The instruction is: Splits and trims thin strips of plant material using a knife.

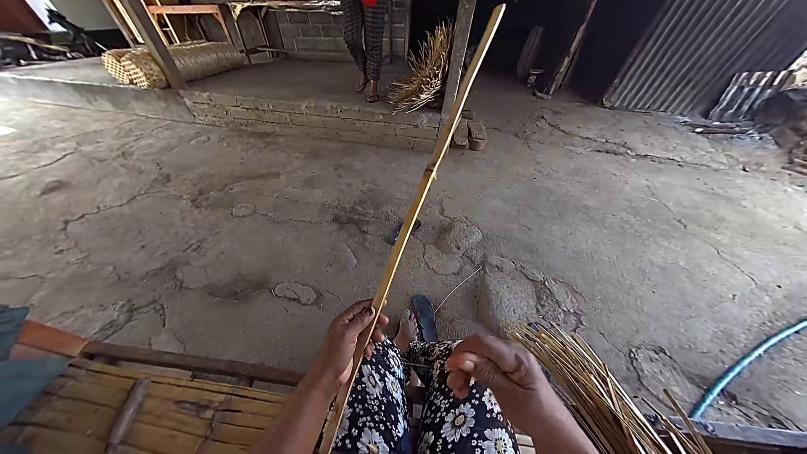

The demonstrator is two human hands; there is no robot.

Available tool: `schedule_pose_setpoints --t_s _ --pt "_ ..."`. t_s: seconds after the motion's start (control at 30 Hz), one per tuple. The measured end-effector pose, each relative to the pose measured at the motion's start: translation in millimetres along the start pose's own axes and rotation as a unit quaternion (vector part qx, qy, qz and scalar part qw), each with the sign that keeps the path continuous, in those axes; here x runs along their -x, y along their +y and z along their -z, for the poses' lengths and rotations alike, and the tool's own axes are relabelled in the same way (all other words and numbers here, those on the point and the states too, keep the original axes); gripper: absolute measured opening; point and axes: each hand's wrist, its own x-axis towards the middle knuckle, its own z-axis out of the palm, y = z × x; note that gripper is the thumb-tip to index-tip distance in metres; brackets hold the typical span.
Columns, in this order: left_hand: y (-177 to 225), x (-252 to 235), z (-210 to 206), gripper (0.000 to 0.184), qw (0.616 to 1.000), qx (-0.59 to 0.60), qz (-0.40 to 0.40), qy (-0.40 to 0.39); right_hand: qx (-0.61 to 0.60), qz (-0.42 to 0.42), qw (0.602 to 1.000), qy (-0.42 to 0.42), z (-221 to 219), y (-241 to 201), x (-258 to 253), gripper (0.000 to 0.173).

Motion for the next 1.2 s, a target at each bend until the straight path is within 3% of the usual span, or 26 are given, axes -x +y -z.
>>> schedule_pose_setpoints --t_s 0.13,0.2,0.27,0.37,0.5,0.57,0.67,0.83,1.07,1.13,1.2 --pt "1 -5 2 0.031 0.998 -0.023 -0.018 0.049 0.054 -0.043 0.986 0.153 21 6 5 0.025" --pt "2 -6 2 0.032 0.997 -0.029 -0.03 0.061 0.195 -0.095 0.95 0.226 30 8 -2 0.024" --pt "3 -2 -1 0.033 0.997 -0.035 -0.036 0.062 0.297 -0.205 0.914 0.188 28 14 -11 0.025" --pt "4 1 -16 0.034 0.996 -0.049 -0.042 0.055 0.22 -0.322 0.919 0.055 3 23 -34 0.038" --pt "6 10 -36 0.033 0.997 -0.06 -0.052 0.017 0.038 -0.292 0.952 0.081 -22 38 -54 0.033" --pt "8 15 -41 0.032 0.996 -0.063 -0.056 -0.005 0.018 -0.274 0.955 0.11 -23 38 -57 0.019" --pt "15 16 -40 0.032 0.997 -0.066 -0.036 -0.022 0.033 -0.269 0.959 0.083 -17 32 -51 0.012" --pt "25 0 -41 0.026 1.0 0.025 0.004 0.009 0.009 -0.213 0.977 0.023 -18 15 -19 0.011" --pt "24 -29 -35 0.028 0.987 0.126 0.003 0.095 -0.094 -0.135 0.983 0.082 12 11 22 0.012" --pt "25 -36 -24 0.039 0.979 0.174 0.014 0.101 -0.074 -0.137 0.978 0.14 30 14 30 0.013" --pt "25 -41 -13 0.042 0.967 0.23 0.02 0.105 0.109 -0.179 0.952 0.224 41 17 35 0.013"
